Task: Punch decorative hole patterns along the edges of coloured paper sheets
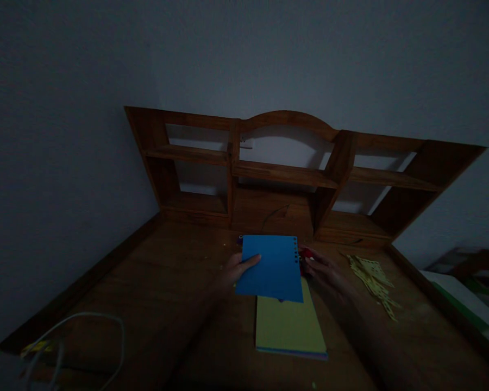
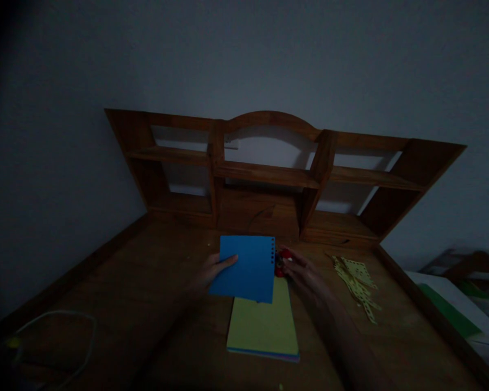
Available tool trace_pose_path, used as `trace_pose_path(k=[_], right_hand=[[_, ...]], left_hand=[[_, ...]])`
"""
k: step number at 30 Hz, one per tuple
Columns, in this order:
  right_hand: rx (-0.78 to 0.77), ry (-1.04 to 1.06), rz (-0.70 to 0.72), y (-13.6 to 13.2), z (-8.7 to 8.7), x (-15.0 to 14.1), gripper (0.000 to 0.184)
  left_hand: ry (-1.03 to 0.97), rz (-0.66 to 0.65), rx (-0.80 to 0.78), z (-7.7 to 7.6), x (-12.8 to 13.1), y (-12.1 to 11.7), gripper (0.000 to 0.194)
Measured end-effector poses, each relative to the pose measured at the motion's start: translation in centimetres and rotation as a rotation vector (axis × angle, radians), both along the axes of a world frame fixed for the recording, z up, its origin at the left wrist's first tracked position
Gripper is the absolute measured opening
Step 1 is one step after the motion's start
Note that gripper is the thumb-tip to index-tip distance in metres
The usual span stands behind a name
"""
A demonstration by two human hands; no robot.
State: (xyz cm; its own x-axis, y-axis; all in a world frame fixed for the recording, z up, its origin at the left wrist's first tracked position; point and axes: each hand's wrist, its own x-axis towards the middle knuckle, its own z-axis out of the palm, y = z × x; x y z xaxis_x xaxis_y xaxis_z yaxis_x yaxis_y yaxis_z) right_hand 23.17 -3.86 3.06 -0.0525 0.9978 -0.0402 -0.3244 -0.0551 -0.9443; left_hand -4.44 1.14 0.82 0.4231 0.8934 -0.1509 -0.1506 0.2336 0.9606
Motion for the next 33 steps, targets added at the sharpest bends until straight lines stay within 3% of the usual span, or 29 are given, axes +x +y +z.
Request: trace_pose_path(k=[6,12,21,29,33], right_hand=[[-0.028,-0.047,-0.068,-0.1,-2.3,1.0,0.042],[-0.034,-0.135,-0.023,-0.1,-2.9,0.8,0.041],[-0.046,-0.175,-0.041,-0.8,-1.9,-0.3,0.043],[0.01,-0.125,-0.074,-0.6,-3.5,-0.5,0.035],[0.004,-0.115,-0.064,-0.6,-3.3,-0.4,0.036]], left_hand=[[0.207,0.053,0.094,-0.6,0.4,0.2,0.048],[0.402,0.145,0.122,0.6,0.3,-0.2,0.051],[0.452,0.221,0.141,1.2,0.1,-0.5,0.049],[0.518,0.249,0.252,0.9,0.1,-0.5,0.044],[0.521,0.265,0.231,0.9,0.0,-0.4,0.045]])
